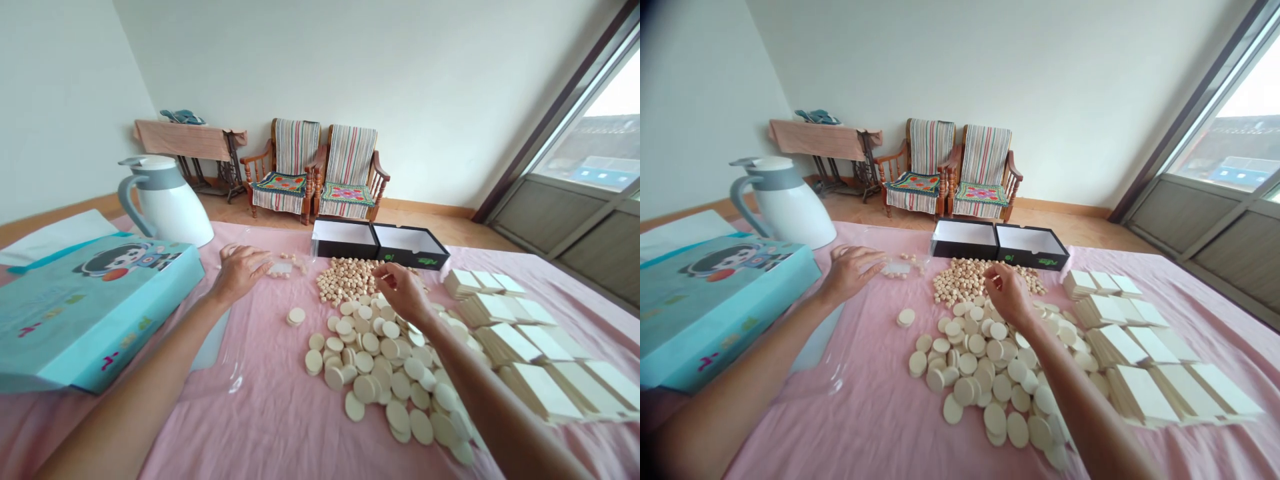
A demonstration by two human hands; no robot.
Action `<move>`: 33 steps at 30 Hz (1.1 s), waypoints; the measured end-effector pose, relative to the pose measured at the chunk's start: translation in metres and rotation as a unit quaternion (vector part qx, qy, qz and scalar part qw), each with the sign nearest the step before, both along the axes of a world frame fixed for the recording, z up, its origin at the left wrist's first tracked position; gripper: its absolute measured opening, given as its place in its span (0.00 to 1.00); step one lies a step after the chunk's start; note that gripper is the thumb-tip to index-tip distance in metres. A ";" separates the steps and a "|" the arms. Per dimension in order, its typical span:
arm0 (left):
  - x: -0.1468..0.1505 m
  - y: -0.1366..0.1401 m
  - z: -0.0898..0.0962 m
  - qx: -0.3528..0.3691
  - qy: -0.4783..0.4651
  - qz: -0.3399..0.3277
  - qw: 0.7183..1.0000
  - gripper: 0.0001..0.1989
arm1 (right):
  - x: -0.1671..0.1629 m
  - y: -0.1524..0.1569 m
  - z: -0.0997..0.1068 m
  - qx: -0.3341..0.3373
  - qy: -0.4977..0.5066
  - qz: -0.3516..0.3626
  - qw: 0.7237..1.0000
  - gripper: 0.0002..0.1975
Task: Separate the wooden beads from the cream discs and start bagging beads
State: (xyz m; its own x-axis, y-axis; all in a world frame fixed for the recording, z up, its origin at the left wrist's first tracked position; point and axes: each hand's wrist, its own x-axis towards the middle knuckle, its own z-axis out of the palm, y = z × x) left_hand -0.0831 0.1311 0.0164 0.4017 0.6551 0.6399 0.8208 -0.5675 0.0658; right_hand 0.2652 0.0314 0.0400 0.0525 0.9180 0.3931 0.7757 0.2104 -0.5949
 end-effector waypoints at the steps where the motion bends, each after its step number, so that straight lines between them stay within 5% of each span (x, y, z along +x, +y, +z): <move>1: 0.000 0.000 0.000 0.004 -0.006 0.001 1.000 0.16 | 0.002 -0.005 -0.003 -0.003 -0.002 0.000 1.000 0.06; 8: 0.021 -0.016 0.024 -0.006 0.006 -0.056 0.998 0.15 | 0.005 -0.023 -0.021 0.009 -0.048 0.037 0.998 0.07; 14: 0.079 -0.045 0.031 -0.156 0.071 -0.205 0.964 0.09 | 0.004 -0.026 -0.034 -0.005 -0.073 0.058 0.996 0.08; 19: 0.118 -0.049 0.010 -0.212 0.120 -0.166 0.956 0.03 | 0.002 -0.029 -0.034 -0.022 -0.099 0.047 0.994 0.08; 25: 0.127 -0.042 -0.007 -0.204 0.125 -0.143 0.960 0.04 | 0.000 -0.028 -0.036 -0.019 -0.119 0.058 0.991 0.07; 33: 0.127 -0.051 -0.002 -0.207 0.121 -0.149 0.959 0.04 | 0.000 -0.029 -0.038 -0.009 -0.129 0.064 0.990 0.08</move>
State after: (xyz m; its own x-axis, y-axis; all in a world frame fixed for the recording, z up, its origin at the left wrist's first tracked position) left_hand 0.0439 0.0805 0.0144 0.7149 0.6658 0.2136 0.6453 -0.7459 0.1649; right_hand 0.2652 0.0019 0.0025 -0.1641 0.9177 0.3619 0.8699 0.3076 -0.3855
